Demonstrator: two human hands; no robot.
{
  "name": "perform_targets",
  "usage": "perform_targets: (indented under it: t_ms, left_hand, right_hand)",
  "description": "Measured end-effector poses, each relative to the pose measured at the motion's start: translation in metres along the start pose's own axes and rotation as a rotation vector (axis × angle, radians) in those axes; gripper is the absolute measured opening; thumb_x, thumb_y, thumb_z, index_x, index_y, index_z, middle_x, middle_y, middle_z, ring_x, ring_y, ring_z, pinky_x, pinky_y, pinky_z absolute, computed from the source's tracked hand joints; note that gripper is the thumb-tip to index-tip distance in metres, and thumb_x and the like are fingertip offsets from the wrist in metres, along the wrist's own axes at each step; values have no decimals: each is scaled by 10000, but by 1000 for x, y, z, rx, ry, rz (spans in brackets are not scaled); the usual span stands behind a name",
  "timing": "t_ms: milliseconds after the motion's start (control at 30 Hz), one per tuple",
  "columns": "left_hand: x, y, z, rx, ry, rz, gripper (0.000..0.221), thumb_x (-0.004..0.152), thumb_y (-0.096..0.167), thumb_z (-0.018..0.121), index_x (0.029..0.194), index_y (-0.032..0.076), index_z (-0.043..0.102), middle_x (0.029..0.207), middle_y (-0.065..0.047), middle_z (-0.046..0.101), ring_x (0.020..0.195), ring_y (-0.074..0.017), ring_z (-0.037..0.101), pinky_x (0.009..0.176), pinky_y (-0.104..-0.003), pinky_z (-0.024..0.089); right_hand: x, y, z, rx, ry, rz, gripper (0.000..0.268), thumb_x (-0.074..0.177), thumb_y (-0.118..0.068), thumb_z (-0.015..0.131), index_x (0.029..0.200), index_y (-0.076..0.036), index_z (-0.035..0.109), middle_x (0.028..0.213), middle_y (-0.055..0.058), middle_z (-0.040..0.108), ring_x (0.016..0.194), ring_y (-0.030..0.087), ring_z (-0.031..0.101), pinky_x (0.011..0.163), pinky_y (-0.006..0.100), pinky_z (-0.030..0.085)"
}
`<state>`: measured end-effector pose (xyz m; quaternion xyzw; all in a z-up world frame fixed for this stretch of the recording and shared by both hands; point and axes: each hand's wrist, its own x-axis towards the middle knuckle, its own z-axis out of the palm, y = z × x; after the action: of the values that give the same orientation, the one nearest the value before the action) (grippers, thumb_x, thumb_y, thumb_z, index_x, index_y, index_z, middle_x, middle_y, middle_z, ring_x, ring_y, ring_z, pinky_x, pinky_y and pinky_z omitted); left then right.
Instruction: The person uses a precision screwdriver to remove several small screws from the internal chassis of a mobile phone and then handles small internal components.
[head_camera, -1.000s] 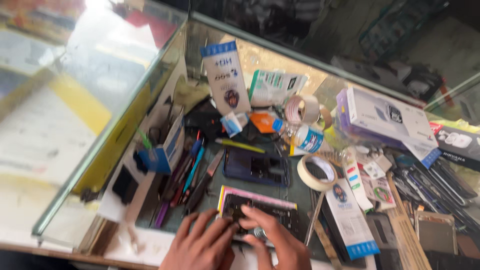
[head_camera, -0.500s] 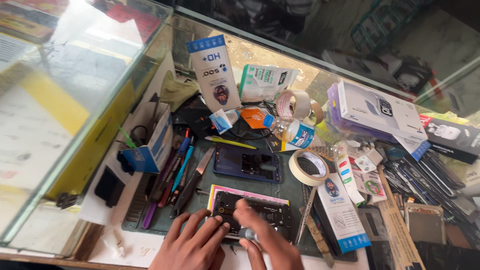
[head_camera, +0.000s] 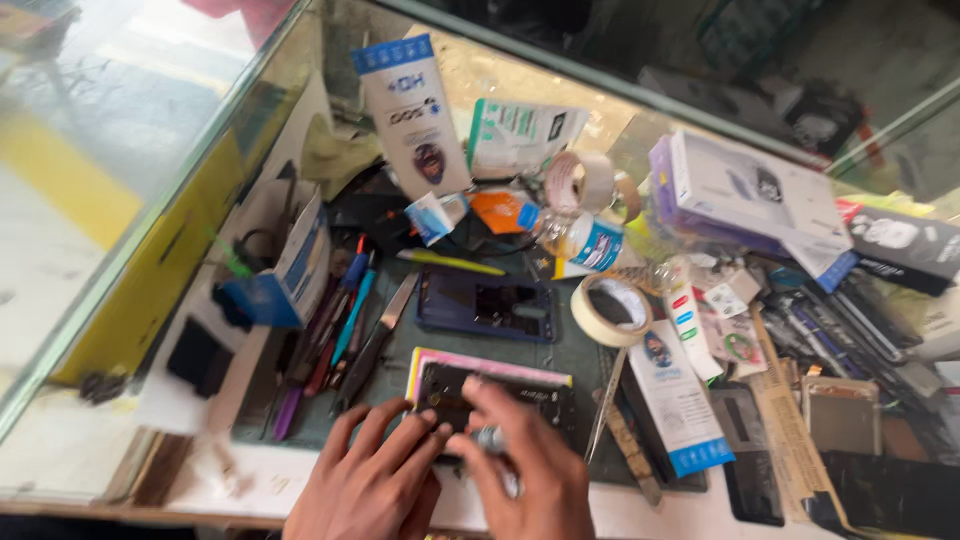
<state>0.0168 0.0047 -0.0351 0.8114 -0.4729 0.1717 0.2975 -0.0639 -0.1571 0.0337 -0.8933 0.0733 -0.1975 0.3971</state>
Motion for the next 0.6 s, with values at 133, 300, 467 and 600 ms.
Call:
perform_targets:
  t_ms: [133,300,467,600]
  left_hand:
    - [2,1,0,-19,-30,-26,479,735,216,727,1185,54,701,1172,-71,642,1213,-320,550,986,-507,408]
    - [0,0,1,-4,-34,-12,478,753,221,732,1194,38,700,1131,-80,634,1207,-324,552,980,-504,414]
    - [2,-1,-1,10,14,3,462,738,217,721,1169,52,707,1161,-82,643,1202,-318,554,986,-507,409]
    - [1,3,-3,19,-28,1,466,742,211,718,1167,21,710,1143,-102,639,1181,-322,559,967,-519,411]
  right_hand:
    - [-2,8,-8,83,-92,74,673,872,15,734,1478,-127,477,1286,146,727,1095,209,785,715,293,678]
    - [6,16,-17,303,-77,201,538,866,74,668,1346,-86,486,1137,179,761,953,257,812,801,336,670]
    - [80,27,-22,596,194,110,403,965,42,582,1263,-103,353,1183,221,717,997,242,770,847,347,666]
    - [128,55,-13,447,173,24,348,957,75,611,1175,-79,388,1135,203,734,963,192,761,794,310,667]
